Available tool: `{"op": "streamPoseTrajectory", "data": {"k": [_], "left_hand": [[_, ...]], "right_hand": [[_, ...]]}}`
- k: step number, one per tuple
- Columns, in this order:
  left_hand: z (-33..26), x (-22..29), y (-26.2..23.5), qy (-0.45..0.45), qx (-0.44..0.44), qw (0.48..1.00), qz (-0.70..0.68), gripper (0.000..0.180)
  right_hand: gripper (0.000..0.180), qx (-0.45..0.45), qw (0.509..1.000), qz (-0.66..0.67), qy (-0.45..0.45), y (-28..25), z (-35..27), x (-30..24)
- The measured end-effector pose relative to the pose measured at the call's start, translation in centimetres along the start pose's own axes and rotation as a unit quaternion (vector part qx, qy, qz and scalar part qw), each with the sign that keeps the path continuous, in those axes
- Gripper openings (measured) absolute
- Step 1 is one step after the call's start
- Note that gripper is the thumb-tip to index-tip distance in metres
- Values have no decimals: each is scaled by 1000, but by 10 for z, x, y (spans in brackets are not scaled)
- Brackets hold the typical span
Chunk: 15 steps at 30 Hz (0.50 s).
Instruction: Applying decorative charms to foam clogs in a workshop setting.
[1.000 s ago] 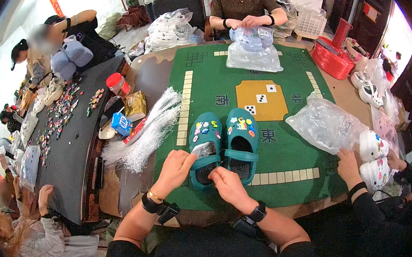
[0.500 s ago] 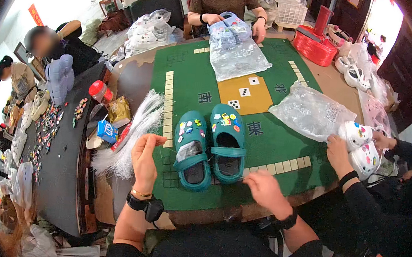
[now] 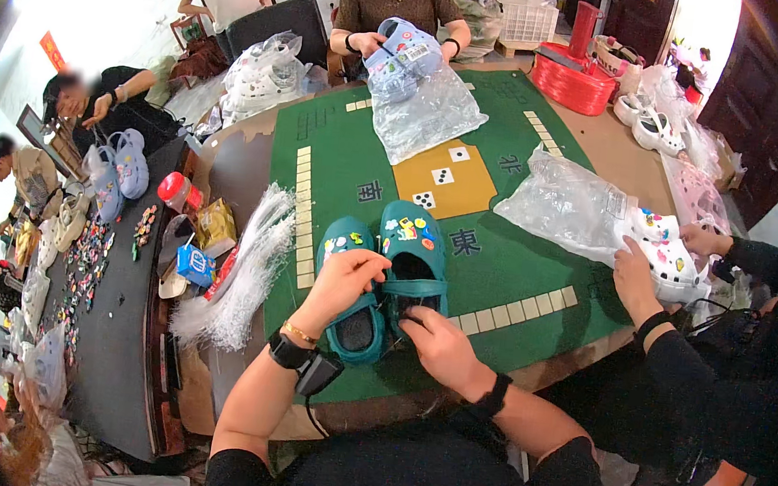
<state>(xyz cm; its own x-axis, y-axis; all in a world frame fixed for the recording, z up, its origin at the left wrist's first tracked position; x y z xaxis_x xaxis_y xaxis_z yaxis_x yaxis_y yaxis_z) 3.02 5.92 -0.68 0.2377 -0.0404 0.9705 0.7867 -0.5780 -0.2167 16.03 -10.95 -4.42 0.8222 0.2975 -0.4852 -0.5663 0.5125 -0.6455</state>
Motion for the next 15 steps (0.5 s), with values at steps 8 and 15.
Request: {"op": "streamPoseTrajectory", "data": {"k": [8,15], "left_hand": [[18,9,15,72,-28,979,191,27],[25,5,27,81,-55,985,144,26]], "right_hand": [[33,42,995,-6,-86,12,19,24],[32,56,992,-8,-112,16,21,31]]}}
Point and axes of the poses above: each hand's wrist, its own z-axis towards the middle knuckle, its own y-axis out of the palm, x = y × z, the point moved 1 cm from there along z, towards the middle knuckle, and after that the axes turned 8 degrees about x, right-handed, at the moved point
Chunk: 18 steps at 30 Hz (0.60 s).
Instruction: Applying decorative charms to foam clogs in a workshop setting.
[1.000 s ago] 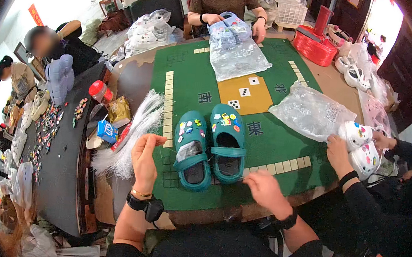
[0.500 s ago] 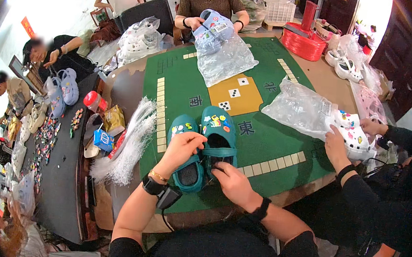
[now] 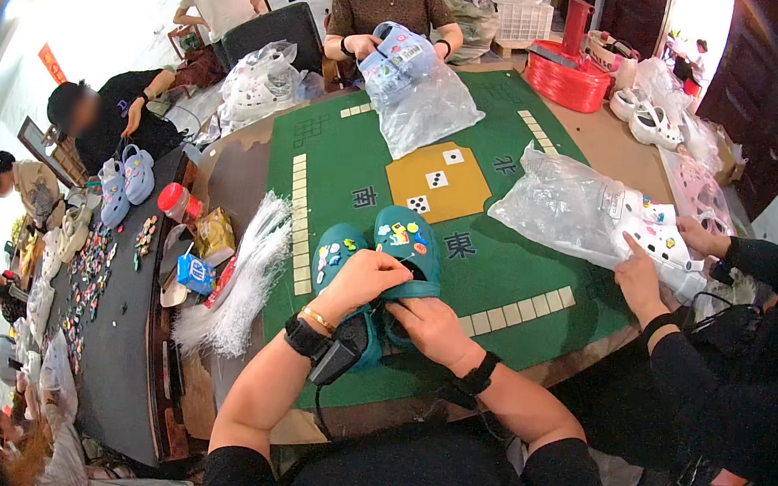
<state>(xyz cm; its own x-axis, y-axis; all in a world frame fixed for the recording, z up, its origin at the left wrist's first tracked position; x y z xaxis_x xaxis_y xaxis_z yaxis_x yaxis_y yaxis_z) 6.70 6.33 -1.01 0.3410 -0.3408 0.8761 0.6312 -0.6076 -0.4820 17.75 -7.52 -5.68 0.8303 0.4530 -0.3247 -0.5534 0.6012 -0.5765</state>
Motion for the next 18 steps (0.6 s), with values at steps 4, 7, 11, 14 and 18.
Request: {"op": "streamPoseTrajectory", "data": {"k": [4,7,11,14,18], "left_hand": [[-2,4,0,-14,-16,1000,2,27],[-3,5,0,-32,-21,999,-7,25],[-3,9,1,-26,-13,1000,-10,24],[-4,6,0,-18,15,1000,-5,22],[-13,-4,-6,-45,78,994,-67,17]], "right_hand": [[31,7,1000,6,-1,-1,-3,1],[30,2,1000,1,-5,-1,-3,1],[30,6,1000,4,-14,-3,-2,3],[28,-23,999,15,-20,-12,2,-5],[28,69,995,77,10,-26,7,-19]]}}
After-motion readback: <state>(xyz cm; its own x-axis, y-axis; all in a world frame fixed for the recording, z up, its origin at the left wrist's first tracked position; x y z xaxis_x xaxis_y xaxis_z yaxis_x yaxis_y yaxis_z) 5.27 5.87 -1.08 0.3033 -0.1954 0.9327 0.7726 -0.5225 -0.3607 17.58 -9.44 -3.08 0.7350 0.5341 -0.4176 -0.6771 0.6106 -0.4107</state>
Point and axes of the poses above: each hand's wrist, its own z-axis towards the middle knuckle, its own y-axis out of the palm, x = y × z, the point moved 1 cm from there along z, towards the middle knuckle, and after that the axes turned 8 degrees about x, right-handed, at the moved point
